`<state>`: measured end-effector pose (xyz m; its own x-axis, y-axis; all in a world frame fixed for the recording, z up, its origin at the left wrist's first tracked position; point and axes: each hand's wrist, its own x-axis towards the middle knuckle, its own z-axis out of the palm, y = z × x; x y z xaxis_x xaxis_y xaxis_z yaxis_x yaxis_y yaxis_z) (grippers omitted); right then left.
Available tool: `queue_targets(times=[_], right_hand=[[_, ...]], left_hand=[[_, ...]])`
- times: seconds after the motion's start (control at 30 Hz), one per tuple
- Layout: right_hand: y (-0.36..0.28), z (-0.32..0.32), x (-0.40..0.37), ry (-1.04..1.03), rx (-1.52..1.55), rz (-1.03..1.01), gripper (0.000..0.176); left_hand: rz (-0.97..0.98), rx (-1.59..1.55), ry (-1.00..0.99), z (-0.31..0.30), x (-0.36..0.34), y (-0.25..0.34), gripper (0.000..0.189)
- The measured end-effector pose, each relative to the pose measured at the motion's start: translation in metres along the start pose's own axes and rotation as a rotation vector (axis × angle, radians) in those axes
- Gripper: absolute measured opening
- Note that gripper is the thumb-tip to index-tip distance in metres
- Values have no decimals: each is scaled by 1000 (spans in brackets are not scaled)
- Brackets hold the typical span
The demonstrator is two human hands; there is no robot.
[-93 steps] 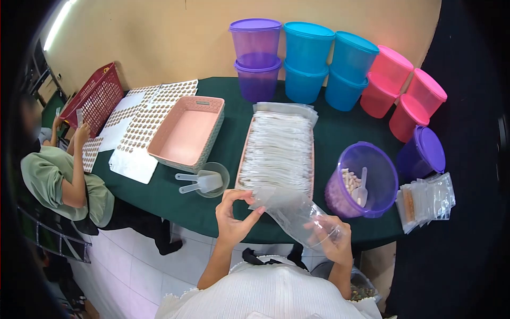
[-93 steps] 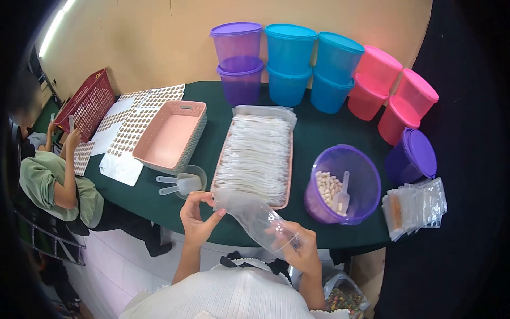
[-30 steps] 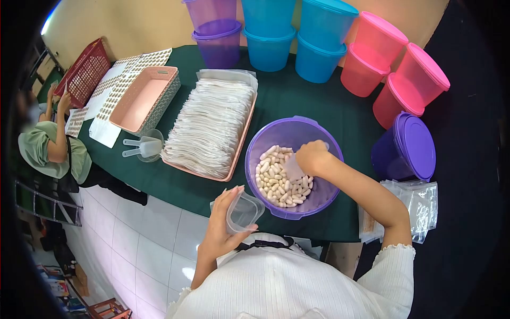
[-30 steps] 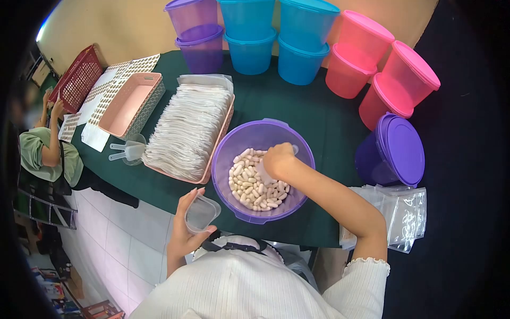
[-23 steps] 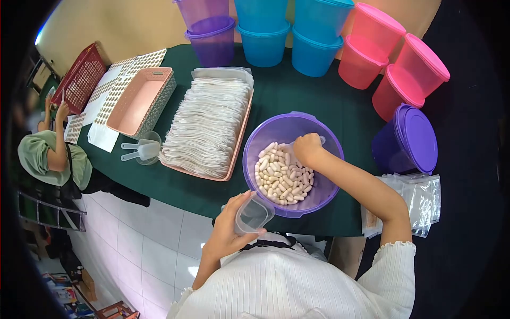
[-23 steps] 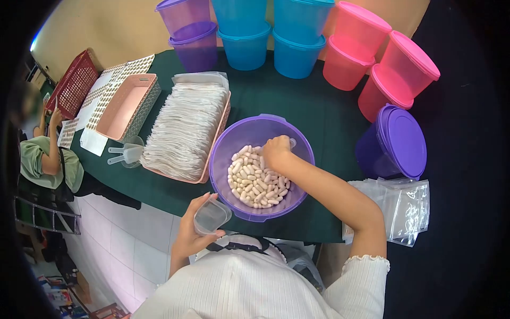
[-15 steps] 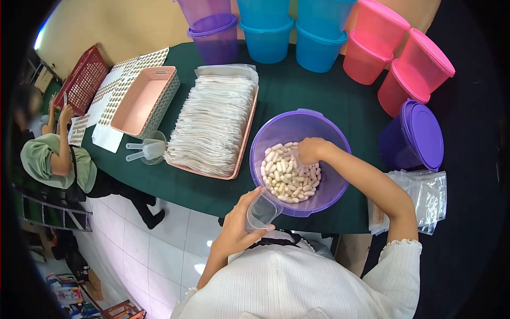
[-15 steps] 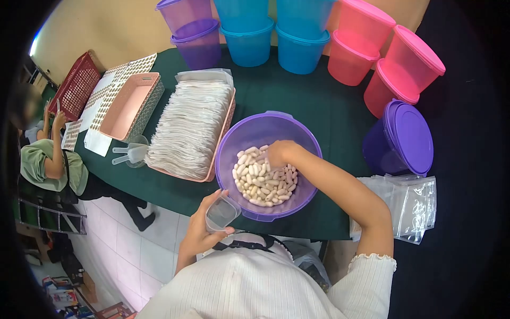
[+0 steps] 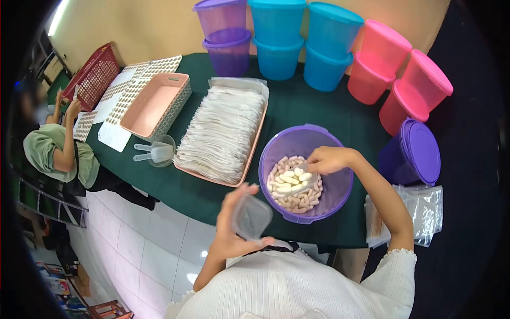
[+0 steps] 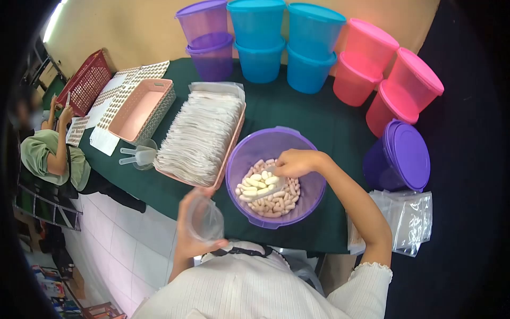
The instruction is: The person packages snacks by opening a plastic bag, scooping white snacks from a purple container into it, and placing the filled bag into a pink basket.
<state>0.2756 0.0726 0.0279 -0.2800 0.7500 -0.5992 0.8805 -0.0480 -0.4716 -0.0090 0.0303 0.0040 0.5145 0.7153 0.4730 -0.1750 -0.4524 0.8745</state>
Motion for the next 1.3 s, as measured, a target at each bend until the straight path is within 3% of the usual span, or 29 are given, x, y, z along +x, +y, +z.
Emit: queue_targets(times=[0.03, 0.1, 0.13, 0.2, 0.3, 0.4, 0.43, 0.5, 0.63, 0.87, 0.93, 1.13, 1.2, 1.27, 1.3], right_hand=[[-3, -5, -9, 11, -17, -4, 39], [-11, -16, -30, 92, 38, 7, 38], [-13, -21, -40, 128, 54, 16, 36], [-7, -28, -52, 184, 79, 30, 35], [2, -38, -73, 280, 128, 52, 32], [9, -47, -92, 377, 184, 27, 26], [10, -50, -97, 405, 206, 17, 23], [8, -55, -105, 417, 210, 22, 23], [-7, -62, -105, 410, 150, 52, 24], [-59, -63, -83, 291, -416, 287, 28], [-78, -54, -75, 353, -657, 352, 24], [-122, -32, -46, 199, -969, 333, 23], [-126, -32, -50, 214, -939, 325, 20], [-132, -37, -61, 229, -912, 317, 17], [-130, -41, -72, 349, -892, 361, 17]], left_hand=[[26, -130, 128, 0, 3, 7, 104], [228, -108, 291, -4, 20, 22, 110], [247, -110, 290, -3, 29, 26, 110], [334, -214, 566, 6, 47, 33, 108], [271, -172, 590, 32, 65, 20, 106], [116, -47, 326, 52, 71, -26, 91], [116, -52, 320, 56, 73, -42, 91], [14, 136, 45, 63, 77, -63, 84], [15, 272, -14, 67, 82, -48, 82], [-3, 444, -50, 68, 81, -49, 75], [-9, 433, -59, 69, 80, -49, 70], [12, 451, -39, 70, 77, -46, 63], [-81, 488, -98, 68, 76, -47, 72], [-49, 469, -67, 69, 75, -44, 72], [-14, 449, -35, 69, 75, -44, 72]])
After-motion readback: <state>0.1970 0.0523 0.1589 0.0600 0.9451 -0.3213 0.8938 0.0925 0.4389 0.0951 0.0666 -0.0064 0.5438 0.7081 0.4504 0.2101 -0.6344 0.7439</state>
